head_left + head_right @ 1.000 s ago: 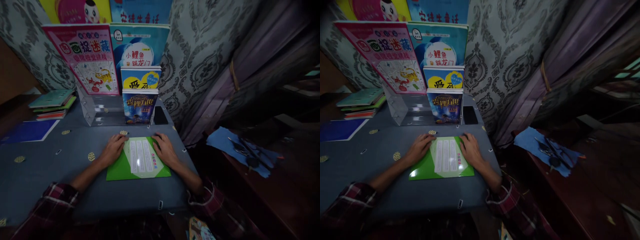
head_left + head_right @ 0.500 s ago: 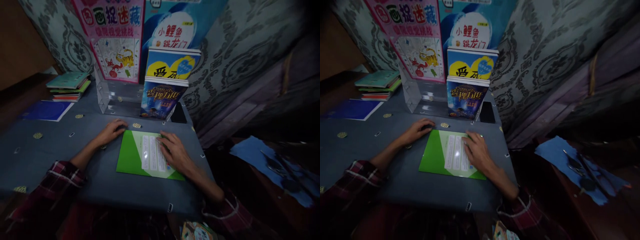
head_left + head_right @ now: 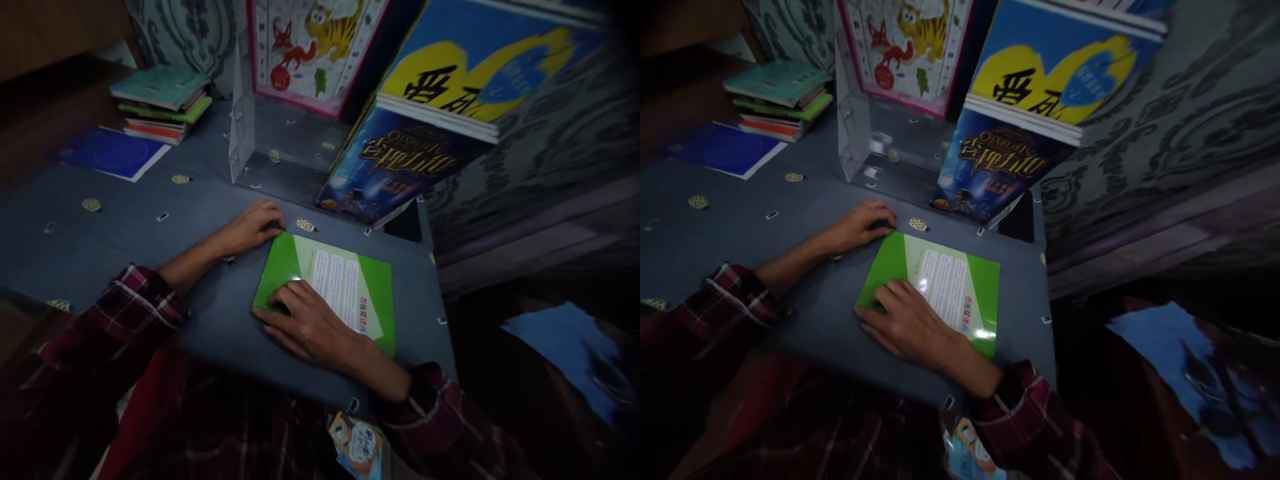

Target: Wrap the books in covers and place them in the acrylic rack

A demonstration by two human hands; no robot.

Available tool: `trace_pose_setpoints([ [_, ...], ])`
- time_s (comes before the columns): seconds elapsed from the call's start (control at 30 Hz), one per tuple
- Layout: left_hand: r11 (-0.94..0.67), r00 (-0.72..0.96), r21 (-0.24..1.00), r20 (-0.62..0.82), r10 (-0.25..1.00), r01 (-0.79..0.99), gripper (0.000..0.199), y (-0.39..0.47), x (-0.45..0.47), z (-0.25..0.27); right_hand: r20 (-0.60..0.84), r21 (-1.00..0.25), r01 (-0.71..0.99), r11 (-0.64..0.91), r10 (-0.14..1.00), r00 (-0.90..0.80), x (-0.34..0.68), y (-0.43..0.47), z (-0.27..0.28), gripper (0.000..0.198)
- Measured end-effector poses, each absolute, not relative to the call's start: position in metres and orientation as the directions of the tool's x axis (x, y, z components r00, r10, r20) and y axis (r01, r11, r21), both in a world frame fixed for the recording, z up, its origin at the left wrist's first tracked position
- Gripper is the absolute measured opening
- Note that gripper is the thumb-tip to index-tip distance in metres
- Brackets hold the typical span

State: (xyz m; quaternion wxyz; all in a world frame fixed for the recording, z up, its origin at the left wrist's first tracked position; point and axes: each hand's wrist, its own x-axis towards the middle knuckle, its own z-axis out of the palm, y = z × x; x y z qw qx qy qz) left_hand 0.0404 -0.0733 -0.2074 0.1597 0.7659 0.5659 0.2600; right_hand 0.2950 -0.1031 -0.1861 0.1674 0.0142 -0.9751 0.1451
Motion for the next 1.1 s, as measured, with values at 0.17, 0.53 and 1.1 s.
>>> trace_pose_setpoints([
  [0.17, -0.313, 0.234, 0.467, 0.221, 0.947, 0.827, 0.017, -0.075, 0.044, -0.205, 0.340, -0.265, -0.054, 0.963, 0.041, -0.940, 0.295, -0.106, -0.193, 0.026],
  [0.53, -0.469, 0.459, 0.335, 0.114, 0.881, 0.817, 0.042, -0.170, 0.067, -0.187, 0.385, -0.282, -0.094, 0.955, 0.022, -0.923, 0.297, -0.103, -0.196, 0.025],
  [1.1, -0.481, 0.411, 0.330, 0.260, 0.874, 0.813, 0.057, -0.255, 0.076, -0.197, 0.406, -0.437, -0.114, 0.892, 0.083, -0.910, 0.296, -0.099, -0.200, 0.032],
])
